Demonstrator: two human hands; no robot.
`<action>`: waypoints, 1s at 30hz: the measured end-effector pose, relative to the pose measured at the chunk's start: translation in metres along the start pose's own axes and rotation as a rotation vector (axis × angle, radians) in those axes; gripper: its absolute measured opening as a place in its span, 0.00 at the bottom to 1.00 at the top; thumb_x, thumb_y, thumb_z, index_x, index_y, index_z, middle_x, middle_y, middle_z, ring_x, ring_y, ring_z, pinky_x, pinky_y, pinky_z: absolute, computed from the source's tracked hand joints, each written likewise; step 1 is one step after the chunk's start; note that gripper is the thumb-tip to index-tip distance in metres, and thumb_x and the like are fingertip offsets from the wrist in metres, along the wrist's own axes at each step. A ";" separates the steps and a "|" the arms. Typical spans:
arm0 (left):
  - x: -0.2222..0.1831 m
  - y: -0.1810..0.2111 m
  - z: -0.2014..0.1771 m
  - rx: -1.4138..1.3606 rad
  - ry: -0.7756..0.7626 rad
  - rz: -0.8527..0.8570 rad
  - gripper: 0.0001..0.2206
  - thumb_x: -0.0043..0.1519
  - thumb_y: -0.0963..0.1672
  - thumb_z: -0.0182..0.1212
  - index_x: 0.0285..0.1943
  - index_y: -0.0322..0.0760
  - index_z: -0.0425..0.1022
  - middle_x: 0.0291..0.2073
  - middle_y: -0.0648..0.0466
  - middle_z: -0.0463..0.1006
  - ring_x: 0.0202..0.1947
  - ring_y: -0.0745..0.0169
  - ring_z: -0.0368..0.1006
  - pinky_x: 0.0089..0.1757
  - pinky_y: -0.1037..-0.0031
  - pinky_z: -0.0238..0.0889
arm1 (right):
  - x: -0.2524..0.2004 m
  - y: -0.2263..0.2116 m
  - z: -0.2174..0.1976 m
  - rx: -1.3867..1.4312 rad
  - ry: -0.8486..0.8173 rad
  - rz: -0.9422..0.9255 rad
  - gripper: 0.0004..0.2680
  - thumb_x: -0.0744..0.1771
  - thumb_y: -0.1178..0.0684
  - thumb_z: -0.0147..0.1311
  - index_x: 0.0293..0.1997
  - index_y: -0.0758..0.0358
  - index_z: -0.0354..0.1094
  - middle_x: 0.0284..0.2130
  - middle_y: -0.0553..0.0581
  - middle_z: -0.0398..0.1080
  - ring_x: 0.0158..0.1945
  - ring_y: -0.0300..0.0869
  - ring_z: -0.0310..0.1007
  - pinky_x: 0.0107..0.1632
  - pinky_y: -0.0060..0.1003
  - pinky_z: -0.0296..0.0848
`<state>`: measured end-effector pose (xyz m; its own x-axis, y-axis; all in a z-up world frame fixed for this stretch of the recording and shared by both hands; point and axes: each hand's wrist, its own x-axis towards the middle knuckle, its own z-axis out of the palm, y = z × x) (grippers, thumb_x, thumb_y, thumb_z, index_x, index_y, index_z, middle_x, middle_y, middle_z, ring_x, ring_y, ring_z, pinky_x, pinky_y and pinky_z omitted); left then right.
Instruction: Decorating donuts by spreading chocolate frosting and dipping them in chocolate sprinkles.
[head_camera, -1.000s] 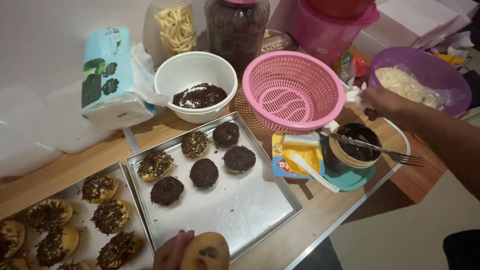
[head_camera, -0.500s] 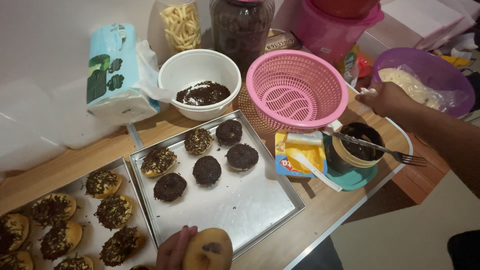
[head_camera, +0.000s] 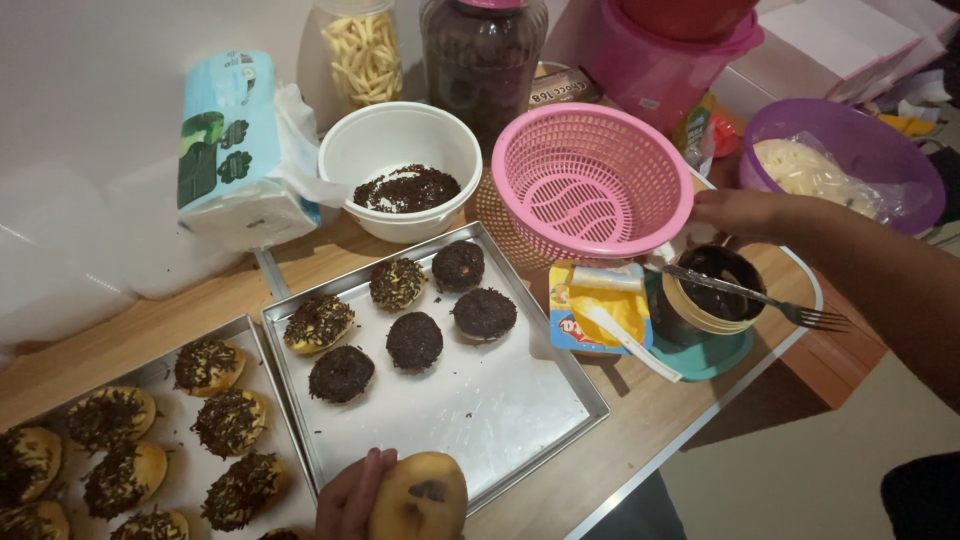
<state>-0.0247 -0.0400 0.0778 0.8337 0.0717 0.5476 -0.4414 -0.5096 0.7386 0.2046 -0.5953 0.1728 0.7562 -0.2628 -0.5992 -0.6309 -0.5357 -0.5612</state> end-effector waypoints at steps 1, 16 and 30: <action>-0.005 -0.016 0.001 0.000 0.000 0.000 0.23 0.61 0.44 0.60 0.67 0.36 0.70 0.56 0.46 0.79 0.59 0.56 0.75 0.61 0.72 0.66 | -0.009 -0.007 0.001 0.000 0.000 0.000 0.16 0.70 0.42 0.45 0.61 0.57 0.64 0.47 0.68 0.73 0.44 0.62 0.74 0.42 0.57 0.74; -0.009 -0.010 0.007 -0.378 0.199 -0.277 0.25 0.61 0.48 0.55 0.67 0.35 0.67 0.54 0.40 0.77 0.54 0.54 0.77 0.51 0.72 0.73 | -0.203 0.100 0.019 -0.268 0.805 -0.941 0.13 0.73 0.72 0.39 0.65 0.73 0.61 0.30 0.61 0.61 0.25 0.39 0.51 0.31 0.34 0.50; -0.007 -0.058 -0.019 -0.571 -0.178 -0.160 0.13 0.61 0.44 0.59 0.53 0.35 0.77 0.65 0.41 0.77 0.58 0.56 0.78 0.54 0.74 0.69 | -0.176 0.134 0.064 -1.356 0.956 -0.576 0.23 0.65 0.53 0.57 0.70 0.42 0.61 0.51 0.40 0.75 0.48 0.33 0.78 0.34 0.32 0.72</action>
<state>-0.0113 0.0055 0.0381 0.9250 -0.0598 0.3753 -0.3735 0.0389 0.9268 -0.0242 -0.5692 0.1666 0.9527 0.1131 0.2819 -0.0697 -0.8219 0.5654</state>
